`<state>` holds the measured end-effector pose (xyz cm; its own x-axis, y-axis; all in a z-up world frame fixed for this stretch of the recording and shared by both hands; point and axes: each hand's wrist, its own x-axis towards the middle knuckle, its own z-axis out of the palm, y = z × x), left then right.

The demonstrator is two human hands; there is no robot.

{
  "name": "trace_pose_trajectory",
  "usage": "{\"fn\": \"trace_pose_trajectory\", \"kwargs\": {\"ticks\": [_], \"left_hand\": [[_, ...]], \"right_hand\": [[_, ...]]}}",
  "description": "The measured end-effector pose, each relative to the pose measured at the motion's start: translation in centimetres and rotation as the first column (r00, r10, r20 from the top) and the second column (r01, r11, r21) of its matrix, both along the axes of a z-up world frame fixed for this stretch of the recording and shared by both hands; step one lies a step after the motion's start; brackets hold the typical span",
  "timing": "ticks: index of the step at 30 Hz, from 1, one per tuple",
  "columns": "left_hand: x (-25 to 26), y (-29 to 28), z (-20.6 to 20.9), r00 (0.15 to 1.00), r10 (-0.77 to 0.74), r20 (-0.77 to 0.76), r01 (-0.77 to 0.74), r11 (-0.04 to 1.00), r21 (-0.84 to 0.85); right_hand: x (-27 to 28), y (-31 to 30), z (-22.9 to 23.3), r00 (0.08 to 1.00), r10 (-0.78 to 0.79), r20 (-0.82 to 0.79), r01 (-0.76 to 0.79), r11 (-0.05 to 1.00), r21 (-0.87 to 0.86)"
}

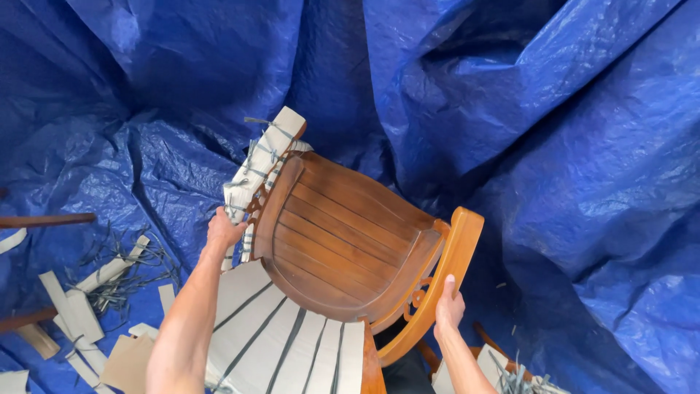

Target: Wrapping wooden furniture components with cardboard and securing them with plastic ties.

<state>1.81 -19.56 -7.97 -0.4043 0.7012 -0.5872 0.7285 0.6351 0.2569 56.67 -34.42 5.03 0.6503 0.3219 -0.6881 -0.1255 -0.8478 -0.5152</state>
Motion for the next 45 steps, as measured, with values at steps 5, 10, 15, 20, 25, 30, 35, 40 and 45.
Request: {"fn": "trace_pose_trajectory", "kwargs": {"ticks": [5, 10, 15, 20, 25, 30, 35, 40, 45], "left_hand": [[2.9, 0.2, 8.8, 0.995, -0.090, -0.049, 0.090, 0.996, -0.014], [5.3, -4.1, 14.7, 0.937, -0.275, -0.214, 0.313, 0.935, 0.168], [7.7, -9.7, 24.5, 0.932, -0.355, 0.071, 0.294, 0.856, 0.426], [8.8, -16.2, 34.1, 0.995, -0.040, -0.090, 0.085, 0.813, 0.576], [8.3, -24.0, 30.2, 0.885, 0.398, 0.240, -0.461, 0.687, 0.561], [7.6, -24.1, 27.7, 0.465, 0.584, 0.665, -0.830, 0.549, 0.099], [5.8, -20.9, 27.8, 0.524, 0.595, 0.610, -0.782, 0.620, 0.066], [3.7, -20.2, 26.2, 0.479, 0.670, 0.567, -0.757, 0.643, -0.120], [2.2, -21.7, 24.3, 0.582, 0.702, 0.410, -0.707, 0.686, -0.171]], "right_hand": [[-1.2, -0.5, 0.9, 0.994, -0.012, 0.106, 0.015, 0.999, -0.029], [-1.8, -0.6, 0.9, 0.983, -0.051, 0.176, 0.065, 0.995, -0.074], [0.1, -1.6, -1.6, 0.977, 0.028, 0.210, -0.017, 0.998, -0.054], [2.5, -2.3, -3.4, 0.973, 0.110, 0.205, -0.110, 0.994, -0.012], [6.2, 0.4, -4.7, 0.857, 0.337, 0.390, -0.345, 0.937, -0.052], [11.8, 9.2, -4.9, 0.989, 0.082, -0.123, -0.043, 0.956, 0.289], [11.5, 13.8, -2.2, 0.988, 0.121, -0.097, -0.110, 0.987, 0.114], [11.0, 13.6, -4.2, 0.985, 0.162, -0.067, -0.147, 0.971, 0.187], [9.0, 14.0, -1.8, 0.993, 0.089, 0.082, -0.099, 0.986, 0.132]]}}
